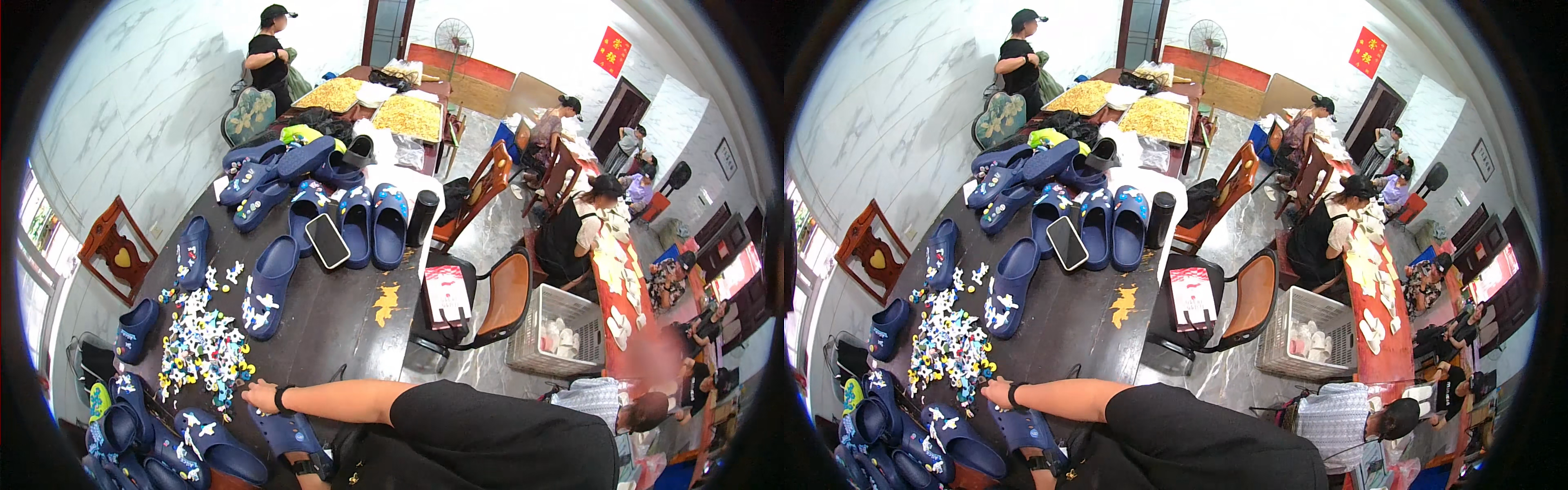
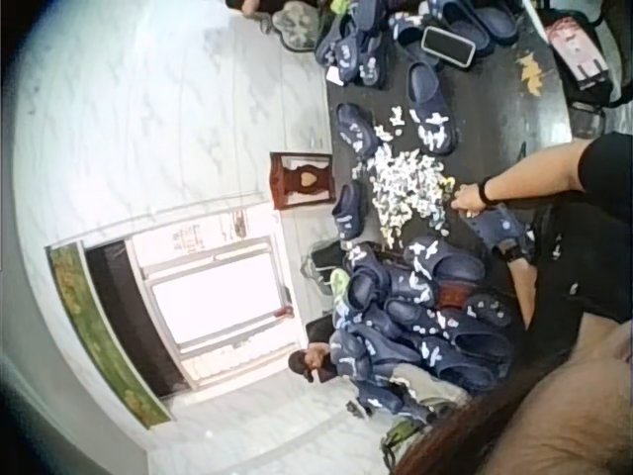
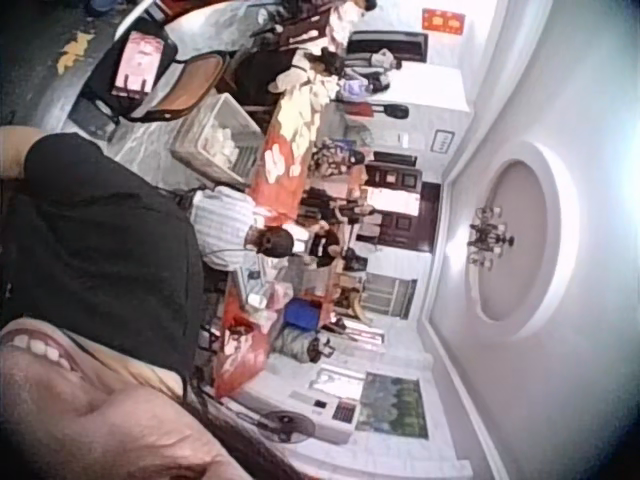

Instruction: Inserting small decorative charms into the pre-molded holes of foam clogs.

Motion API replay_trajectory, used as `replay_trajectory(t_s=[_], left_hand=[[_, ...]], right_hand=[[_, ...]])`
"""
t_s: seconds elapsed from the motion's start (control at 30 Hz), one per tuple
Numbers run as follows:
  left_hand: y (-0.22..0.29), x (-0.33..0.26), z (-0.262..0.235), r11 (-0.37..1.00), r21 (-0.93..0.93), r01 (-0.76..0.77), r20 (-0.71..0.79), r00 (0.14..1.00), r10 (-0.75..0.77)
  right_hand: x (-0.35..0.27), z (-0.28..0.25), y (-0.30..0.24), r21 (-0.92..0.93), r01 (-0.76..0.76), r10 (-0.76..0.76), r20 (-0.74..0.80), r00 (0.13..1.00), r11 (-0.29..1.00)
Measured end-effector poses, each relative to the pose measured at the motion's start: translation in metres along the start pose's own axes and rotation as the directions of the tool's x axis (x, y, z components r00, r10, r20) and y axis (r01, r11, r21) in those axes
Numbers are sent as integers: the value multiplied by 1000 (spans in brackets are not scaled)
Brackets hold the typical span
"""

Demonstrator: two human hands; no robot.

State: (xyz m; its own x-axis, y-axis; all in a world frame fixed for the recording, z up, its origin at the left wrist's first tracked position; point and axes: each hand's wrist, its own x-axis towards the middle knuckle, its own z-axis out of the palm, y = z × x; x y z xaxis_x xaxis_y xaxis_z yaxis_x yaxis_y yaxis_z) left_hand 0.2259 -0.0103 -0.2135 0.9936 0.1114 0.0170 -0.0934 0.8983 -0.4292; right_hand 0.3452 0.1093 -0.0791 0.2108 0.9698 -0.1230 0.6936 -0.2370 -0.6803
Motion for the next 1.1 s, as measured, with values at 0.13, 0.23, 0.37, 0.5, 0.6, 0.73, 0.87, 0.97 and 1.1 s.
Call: replay_trajectory(t_s=[0.13,0.23,0.37,0.5,0.6,0.73,0.87,0.97,1.1], left_hand=[[3,-12,-2,997,-79,-4,-26,1000,2],[8,-16,4,990,-132,-49,-5,999,49],[6,-19,12,978,-203,-51,4,999,53],[11,-14,21,963,-269,-33,23,999,41],[17,-18,25,947,-319,-43,43,997,60],[16,-36,22,914,-401,-61,33,996,81],[16,-66,20,871,-482,-96,3,994,111],[12,-74,18,836,-541,-89,-23,996,91],[10,-91,12,780,-619,-95,-51,995,81]], right_hand=[[-3,-8,0,80,-82,81,13,997,993],[-13,-12,-20,-20,11,-12,-68,998,1000],[-5,-22,-1,-26,151,-151,24,988,988],[-4,-14,20,92,285,-280,-64,958,954],[-1,-6,17,177,247,-238,-69,969,953],[3,-7,19,128,170,-174,15,985,977],[3,-8,11,54,135,-134,-31,991,989],[12,-11,18,165,77,-97,120,988,983],[17,-14,9,32,72,-76,127,989,997]])
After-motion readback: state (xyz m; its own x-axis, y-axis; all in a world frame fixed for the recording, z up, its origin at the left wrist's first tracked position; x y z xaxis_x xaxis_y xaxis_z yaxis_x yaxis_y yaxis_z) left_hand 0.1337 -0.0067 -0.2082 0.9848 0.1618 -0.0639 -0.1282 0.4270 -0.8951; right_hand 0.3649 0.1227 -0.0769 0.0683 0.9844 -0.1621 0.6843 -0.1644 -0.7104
